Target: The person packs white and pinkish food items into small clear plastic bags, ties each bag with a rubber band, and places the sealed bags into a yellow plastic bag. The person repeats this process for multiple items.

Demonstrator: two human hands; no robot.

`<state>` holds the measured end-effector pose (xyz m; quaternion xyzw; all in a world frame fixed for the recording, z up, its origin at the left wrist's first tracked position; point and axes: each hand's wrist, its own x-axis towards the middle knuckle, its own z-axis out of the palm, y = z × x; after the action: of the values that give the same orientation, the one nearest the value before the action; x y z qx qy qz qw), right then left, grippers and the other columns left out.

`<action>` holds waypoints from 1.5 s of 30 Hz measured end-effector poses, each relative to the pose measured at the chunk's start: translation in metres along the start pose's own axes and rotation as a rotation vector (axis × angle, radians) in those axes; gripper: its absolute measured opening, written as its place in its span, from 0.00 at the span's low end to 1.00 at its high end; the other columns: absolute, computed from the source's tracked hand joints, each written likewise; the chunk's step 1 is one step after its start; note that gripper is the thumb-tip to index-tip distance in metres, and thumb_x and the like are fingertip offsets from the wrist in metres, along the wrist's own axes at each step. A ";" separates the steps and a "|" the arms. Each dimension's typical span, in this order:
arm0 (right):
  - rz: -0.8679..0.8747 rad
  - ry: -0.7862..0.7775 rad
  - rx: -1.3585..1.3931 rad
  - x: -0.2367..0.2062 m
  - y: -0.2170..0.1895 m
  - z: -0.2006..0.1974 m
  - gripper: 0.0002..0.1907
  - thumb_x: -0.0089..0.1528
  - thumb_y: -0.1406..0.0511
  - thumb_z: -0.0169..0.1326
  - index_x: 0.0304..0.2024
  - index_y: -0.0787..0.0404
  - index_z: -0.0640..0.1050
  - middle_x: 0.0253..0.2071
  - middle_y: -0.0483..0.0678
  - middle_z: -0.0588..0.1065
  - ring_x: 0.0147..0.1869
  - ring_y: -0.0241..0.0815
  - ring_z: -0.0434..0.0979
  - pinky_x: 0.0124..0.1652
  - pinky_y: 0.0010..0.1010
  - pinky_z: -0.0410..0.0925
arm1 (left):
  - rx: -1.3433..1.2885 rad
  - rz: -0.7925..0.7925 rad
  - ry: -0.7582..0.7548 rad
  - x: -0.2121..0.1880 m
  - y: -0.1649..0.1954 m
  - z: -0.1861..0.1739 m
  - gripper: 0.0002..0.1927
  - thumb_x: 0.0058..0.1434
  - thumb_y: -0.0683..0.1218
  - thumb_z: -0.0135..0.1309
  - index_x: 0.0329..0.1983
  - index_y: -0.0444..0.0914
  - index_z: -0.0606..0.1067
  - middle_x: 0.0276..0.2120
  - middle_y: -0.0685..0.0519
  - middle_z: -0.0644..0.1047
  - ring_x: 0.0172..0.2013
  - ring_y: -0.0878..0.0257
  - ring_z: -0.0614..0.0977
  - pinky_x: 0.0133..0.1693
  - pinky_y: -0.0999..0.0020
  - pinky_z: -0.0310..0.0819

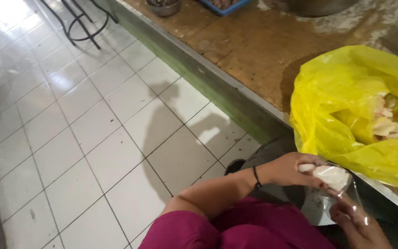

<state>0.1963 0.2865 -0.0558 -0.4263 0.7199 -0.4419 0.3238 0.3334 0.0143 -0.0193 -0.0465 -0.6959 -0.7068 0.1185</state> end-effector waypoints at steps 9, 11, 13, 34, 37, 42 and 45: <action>0.063 0.290 0.515 -0.004 -0.019 0.022 0.30 0.59 0.81 0.45 0.64 0.65 0.65 0.52 0.49 0.67 0.57 0.40 0.71 0.52 0.35 0.67 | -0.495 -0.146 0.005 0.007 0.015 0.006 0.28 0.65 0.36 0.60 0.68 0.26 0.68 0.52 0.45 0.79 0.48 0.62 0.83 0.53 0.66 0.80; 0.048 0.297 0.488 -0.003 -0.021 0.021 0.30 0.58 0.80 0.44 0.64 0.63 0.64 0.52 0.48 0.70 0.56 0.38 0.71 0.51 0.34 0.67 | -0.463 -0.127 0.005 0.009 0.016 0.007 0.27 0.65 0.36 0.61 0.66 0.25 0.68 0.51 0.45 0.79 0.49 0.62 0.83 0.54 0.67 0.80; -0.119 0.248 0.525 0.001 -0.022 0.020 0.28 0.61 0.79 0.46 0.65 0.65 0.64 0.49 0.49 0.68 0.52 0.39 0.70 0.50 0.33 0.66 | -0.450 -0.116 0.025 0.013 0.015 0.008 0.26 0.66 0.36 0.61 0.65 0.25 0.69 0.49 0.46 0.79 0.48 0.62 0.83 0.54 0.67 0.80; 0.106 0.111 0.638 -0.023 -0.025 -0.010 0.27 0.65 0.72 0.48 0.68 0.64 0.63 0.58 0.47 0.72 0.53 0.37 0.73 0.50 0.32 0.70 | -0.548 -0.259 -0.012 0.040 0.018 0.025 0.27 0.61 0.35 0.61 0.64 0.27 0.71 0.48 0.46 0.81 0.46 0.60 0.84 0.50 0.64 0.82; 0.085 0.055 0.555 -0.027 -0.042 -0.015 0.27 0.65 0.71 0.48 0.68 0.62 0.64 0.59 0.46 0.73 0.51 0.36 0.73 0.50 0.30 0.70 | -0.489 -0.274 -0.028 0.043 0.022 0.028 0.27 0.59 0.35 0.61 0.63 0.26 0.72 0.49 0.48 0.81 0.46 0.62 0.84 0.50 0.66 0.81; -0.006 -0.047 0.285 -0.026 -0.065 -0.030 0.24 0.69 0.71 0.51 0.69 0.59 0.71 0.44 0.47 0.79 0.46 0.36 0.78 0.48 0.30 0.74 | -0.492 -0.359 -0.075 0.041 0.018 0.028 0.27 0.59 0.35 0.61 0.62 0.27 0.72 0.47 0.45 0.82 0.44 0.60 0.84 0.49 0.66 0.82; -0.105 -0.023 0.513 -0.029 -0.074 -0.030 0.24 0.70 0.71 0.49 0.70 0.59 0.69 0.46 0.46 0.76 0.44 0.34 0.72 0.46 0.29 0.70 | -0.522 -0.349 -0.037 0.041 0.004 0.032 0.29 0.57 0.33 0.61 0.62 0.28 0.71 0.49 0.46 0.81 0.45 0.61 0.84 0.48 0.68 0.82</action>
<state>0.2078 0.3057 0.0263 -0.3720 0.5575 -0.6212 0.4061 0.2914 0.0419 -0.0048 0.0321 -0.4906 -0.8701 -0.0331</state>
